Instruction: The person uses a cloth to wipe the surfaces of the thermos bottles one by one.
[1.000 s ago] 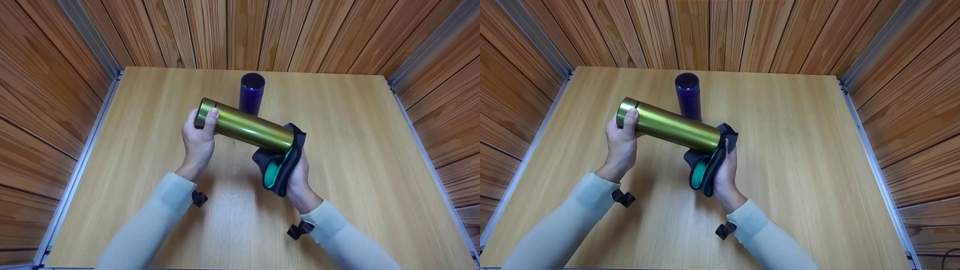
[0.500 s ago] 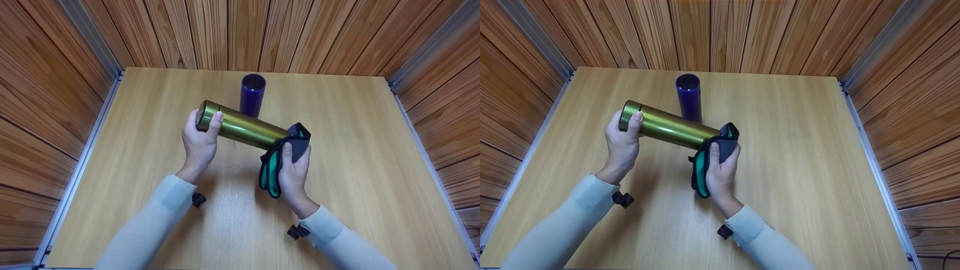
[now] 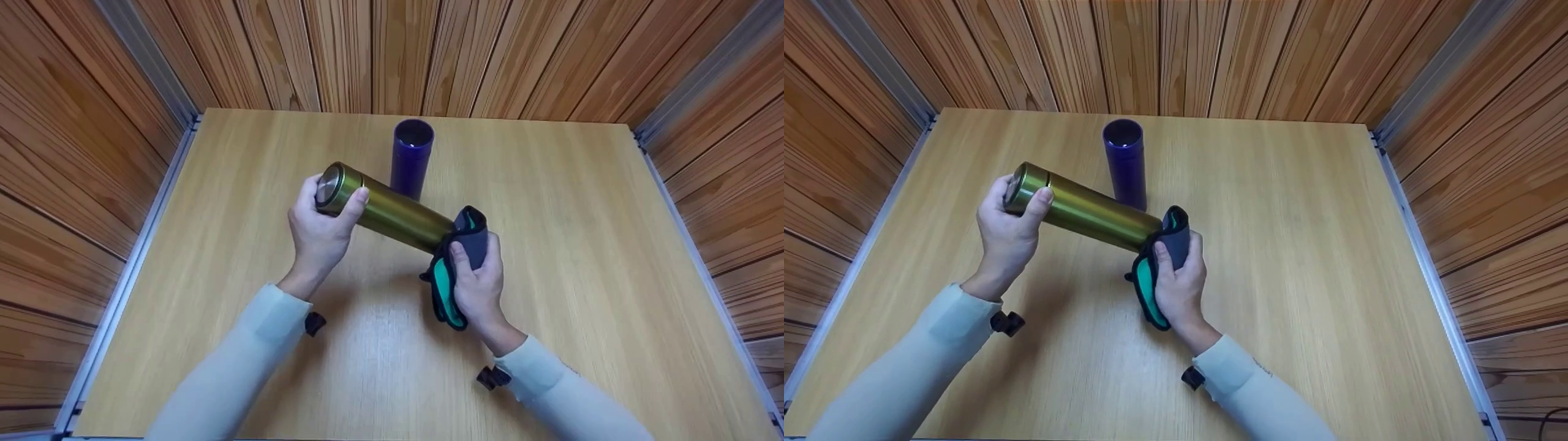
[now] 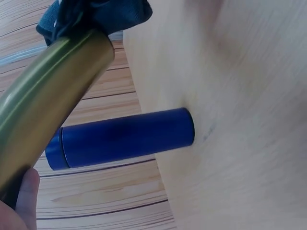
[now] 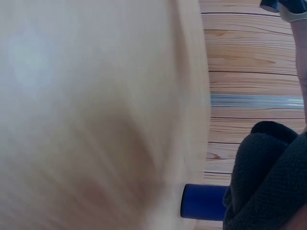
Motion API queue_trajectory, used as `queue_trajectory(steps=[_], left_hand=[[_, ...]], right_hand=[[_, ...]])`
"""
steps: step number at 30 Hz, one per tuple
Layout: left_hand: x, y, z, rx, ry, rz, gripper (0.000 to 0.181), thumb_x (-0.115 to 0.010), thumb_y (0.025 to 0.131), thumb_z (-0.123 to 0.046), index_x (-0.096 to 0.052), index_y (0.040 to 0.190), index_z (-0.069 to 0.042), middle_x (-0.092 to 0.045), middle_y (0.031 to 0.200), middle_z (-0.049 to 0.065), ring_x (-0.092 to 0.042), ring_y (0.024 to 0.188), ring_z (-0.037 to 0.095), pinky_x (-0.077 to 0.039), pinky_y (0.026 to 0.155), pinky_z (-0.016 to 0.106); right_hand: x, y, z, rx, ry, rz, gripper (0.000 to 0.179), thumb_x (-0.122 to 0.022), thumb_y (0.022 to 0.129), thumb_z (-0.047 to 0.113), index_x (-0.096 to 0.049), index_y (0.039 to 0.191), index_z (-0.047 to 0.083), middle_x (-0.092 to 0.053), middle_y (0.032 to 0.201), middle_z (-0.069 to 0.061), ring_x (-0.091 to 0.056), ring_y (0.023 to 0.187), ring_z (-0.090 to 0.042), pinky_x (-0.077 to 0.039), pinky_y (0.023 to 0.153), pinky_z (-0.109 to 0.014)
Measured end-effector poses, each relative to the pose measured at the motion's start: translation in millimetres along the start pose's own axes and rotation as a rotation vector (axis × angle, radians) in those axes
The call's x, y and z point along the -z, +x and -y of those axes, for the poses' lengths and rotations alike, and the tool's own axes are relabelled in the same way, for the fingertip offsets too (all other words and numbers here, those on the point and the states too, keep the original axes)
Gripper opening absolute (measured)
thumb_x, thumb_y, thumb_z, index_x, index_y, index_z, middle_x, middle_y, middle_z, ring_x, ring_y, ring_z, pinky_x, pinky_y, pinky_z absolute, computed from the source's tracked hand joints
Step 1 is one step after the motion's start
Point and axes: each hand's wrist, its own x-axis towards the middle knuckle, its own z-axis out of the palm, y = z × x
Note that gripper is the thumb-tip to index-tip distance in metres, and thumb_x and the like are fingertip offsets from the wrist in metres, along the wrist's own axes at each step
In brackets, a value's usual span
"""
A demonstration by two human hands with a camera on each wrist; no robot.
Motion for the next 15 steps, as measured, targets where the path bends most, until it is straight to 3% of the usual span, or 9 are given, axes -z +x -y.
queue_trajectory(steps=[7, 15], left_hand=[[10.0, 3.9, 2.7, -0.054, 0.016, 0.037, 0.046, -0.087, 0.082, -0.024, -0.064, 0.115, -0.001, -0.074, 0.102, 0.004, -0.069, 0.088, 0.015, -0.058, 0.076, 0.030], [22.9, 9.3, 4.4, 0.010, 0.160, 0.035, 0.056, -0.089, 0.080, -0.036, -0.063, 0.118, -0.005, -0.072, 0.110, -0.001, -0.069, 0.098, 0.011, -0.057, 0.086, 0.032]], right_hand=[[9.5, -0.4, -1.5, -0.023, -0.086, 0.050, 0.043, -0.063, 0.103, 0.028, -0.047, 0.139, 0.010, -0.058, 0.127, -0.007, -0.054, 0.114, -0.022, -0.048, 0.096, -0.041], [16.6, 2.9, -4.7, -0.068, -0.143, 0.067, 0.040, -0.059, 0.105, 0.021, -0.045, 0.140, 0.007, -0.058, 0.127, -0.012, -0.055, 0.112, -0.024, -0.047, 0.093, -0.039]])
